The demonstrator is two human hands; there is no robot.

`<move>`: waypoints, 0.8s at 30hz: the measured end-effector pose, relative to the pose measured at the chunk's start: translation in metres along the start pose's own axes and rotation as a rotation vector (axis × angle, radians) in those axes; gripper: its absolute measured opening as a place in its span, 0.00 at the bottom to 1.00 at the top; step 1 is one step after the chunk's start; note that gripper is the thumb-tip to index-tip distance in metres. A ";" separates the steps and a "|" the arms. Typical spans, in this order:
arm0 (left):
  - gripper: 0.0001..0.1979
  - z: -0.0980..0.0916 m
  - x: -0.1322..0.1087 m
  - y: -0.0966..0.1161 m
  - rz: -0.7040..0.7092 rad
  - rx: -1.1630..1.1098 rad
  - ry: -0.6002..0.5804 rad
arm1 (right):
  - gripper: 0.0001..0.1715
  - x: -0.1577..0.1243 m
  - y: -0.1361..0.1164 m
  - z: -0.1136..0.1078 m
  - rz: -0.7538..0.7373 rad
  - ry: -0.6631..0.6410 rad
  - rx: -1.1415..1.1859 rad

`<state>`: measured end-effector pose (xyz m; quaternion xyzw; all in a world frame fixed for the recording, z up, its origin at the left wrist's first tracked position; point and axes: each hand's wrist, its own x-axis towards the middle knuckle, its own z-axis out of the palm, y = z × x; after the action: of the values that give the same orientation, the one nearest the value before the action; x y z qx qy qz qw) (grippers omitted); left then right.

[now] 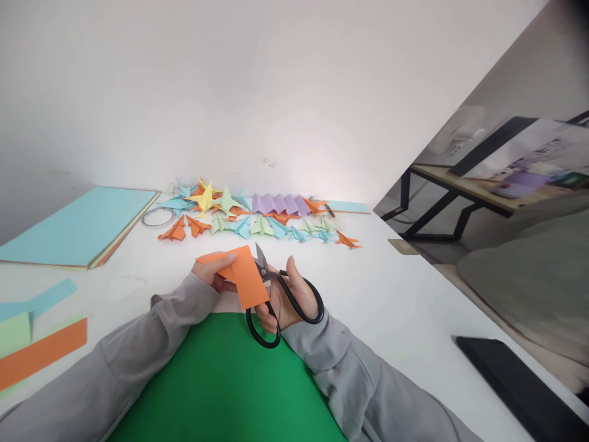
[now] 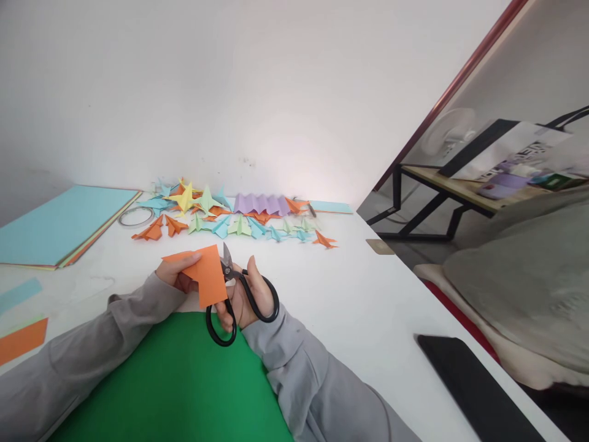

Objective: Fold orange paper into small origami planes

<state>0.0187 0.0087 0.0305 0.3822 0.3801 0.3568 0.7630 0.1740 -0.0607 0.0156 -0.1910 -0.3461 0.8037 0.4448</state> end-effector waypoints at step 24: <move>0.07 0.003 -0.002 -0.005 0.078 -0.080 0.092 | 0.44 0.002 0.002 0.005 -0.034 0.048 -0.006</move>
<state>0.0215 0.0041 0.0278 0.3493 0.3851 0.4184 0.7447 0.1687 -0.0622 0.0176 -0.2057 -0.3407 0.7902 0.4659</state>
